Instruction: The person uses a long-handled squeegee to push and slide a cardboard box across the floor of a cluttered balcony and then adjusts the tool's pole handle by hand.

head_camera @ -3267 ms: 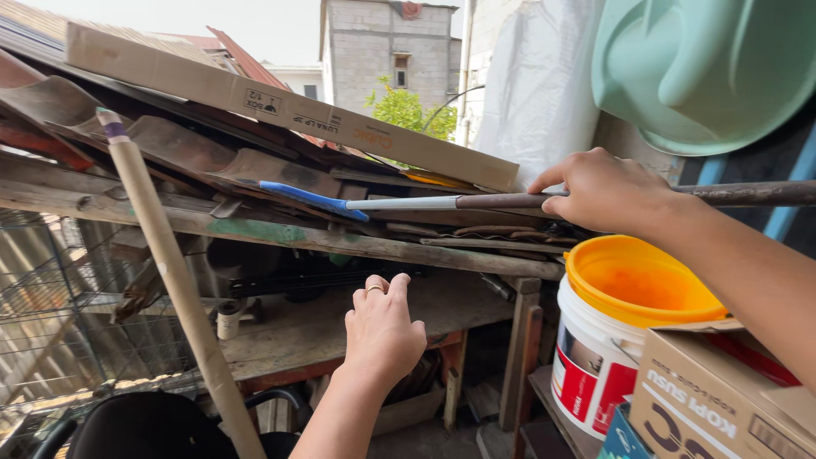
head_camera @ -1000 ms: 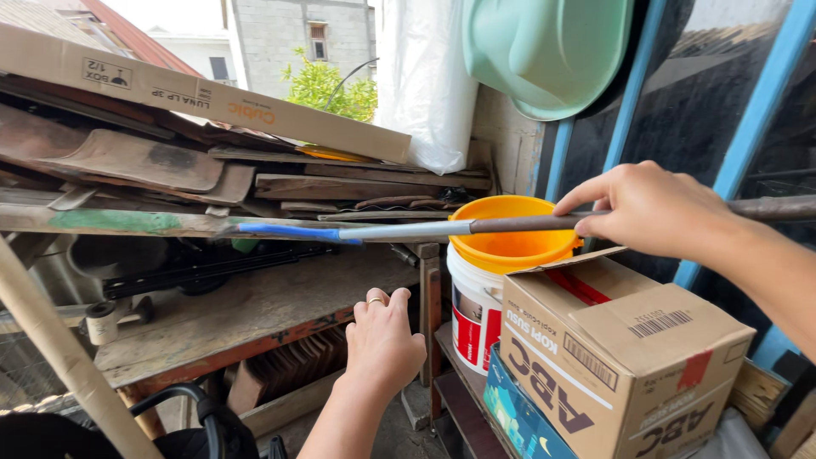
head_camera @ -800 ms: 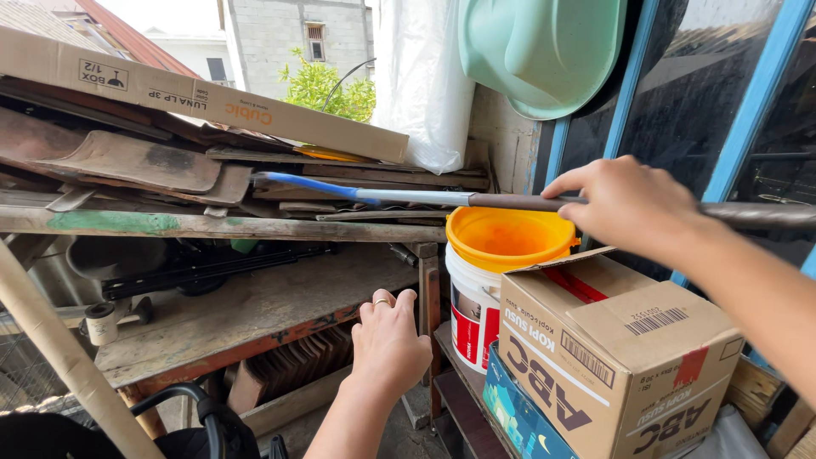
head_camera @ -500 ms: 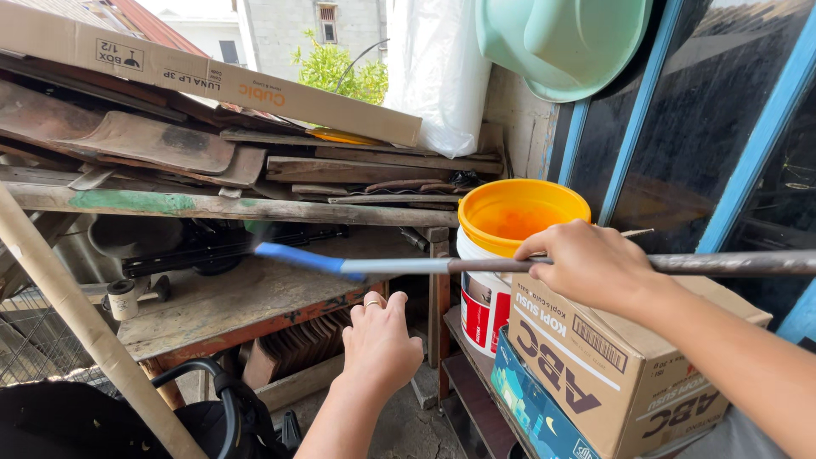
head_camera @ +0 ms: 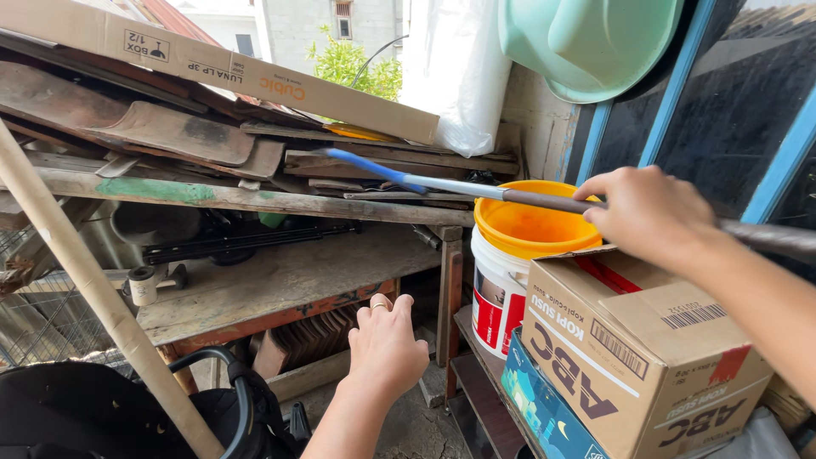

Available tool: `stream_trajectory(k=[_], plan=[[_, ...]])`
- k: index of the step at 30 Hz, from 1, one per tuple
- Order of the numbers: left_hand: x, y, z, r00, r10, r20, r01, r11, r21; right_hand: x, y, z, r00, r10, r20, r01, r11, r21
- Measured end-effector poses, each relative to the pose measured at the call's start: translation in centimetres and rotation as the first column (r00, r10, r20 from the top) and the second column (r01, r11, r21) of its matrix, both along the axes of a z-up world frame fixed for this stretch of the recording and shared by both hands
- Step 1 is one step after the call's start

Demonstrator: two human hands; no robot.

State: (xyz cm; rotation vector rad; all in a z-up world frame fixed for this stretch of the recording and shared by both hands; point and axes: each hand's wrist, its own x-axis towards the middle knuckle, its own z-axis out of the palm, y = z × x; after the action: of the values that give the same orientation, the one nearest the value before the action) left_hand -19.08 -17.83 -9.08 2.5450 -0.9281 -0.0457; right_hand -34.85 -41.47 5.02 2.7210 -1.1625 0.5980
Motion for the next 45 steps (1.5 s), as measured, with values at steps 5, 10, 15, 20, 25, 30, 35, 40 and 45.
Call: stream_trajectory(k=[5,10,15,20,25,30,35,40,45], plan=[[0.4,0.3,0.0,1.000,0.008,-0.006,-0.008,1.000,0.002,2.8,0.0,-3.8,0.992,0.112,-0.051,-0.110,0.993,0.032],[0.8,0.0,0.2,1.000,-0.002,0.002,0.002,1.000,0.004,1.2,1.0,-1.0,0.994,0.064,-0.091,-0.047,0.984,0.174],[1.4,-0.4,0.8,1.000,0.006,0.013,-0.006,1.000,-0.004,-0.7,-1.1,3.3,0.998,-0.037,-0.054,0.043,0.993,0.113],[2.2,0.1,1.1,0.999,0.011,0.034,-0.011,1.000,0.003,-0.2,-5.5,4.2,0.996,-0.061,-0.058,0.052,0.987,-0.151],[3.4,1.5,1.1,0.997,0.067,0.049,-0.066,0.998,-0.015,1.8,-14.1,3.1,0.985,-0.130,-0.112,0.100,0.966,-0.240],[4.4,2.8,0.9,0.990,0.128,0.067,-0.127,0.992,-0.021,5.4,-27.6,-0.5,0.987,-0.076,-0.143,0.030,0.954,-0.297],[4.9,3.0,0.8,0.984,0.163,0.075,-0.164,0.986,0.004,8.7,-35.4,-3.3,0.988,-0.031,-0.152,0.006,0.986,-0.167],[4.7,1.2,0.6,0.985,0.144,0.093,-0.143,0.989,-0.026,5.0,-38.7,-1.7,0.996,0.082,0.027,-0.084,0.990,0.115],[3.7,-1.9,0.9,0.992,0.085,0.096,-0.084,0.996,-0.017,0.7,-41.0,2.1,0.955,0.197,0.224,-0.258,0.922,0.288]])
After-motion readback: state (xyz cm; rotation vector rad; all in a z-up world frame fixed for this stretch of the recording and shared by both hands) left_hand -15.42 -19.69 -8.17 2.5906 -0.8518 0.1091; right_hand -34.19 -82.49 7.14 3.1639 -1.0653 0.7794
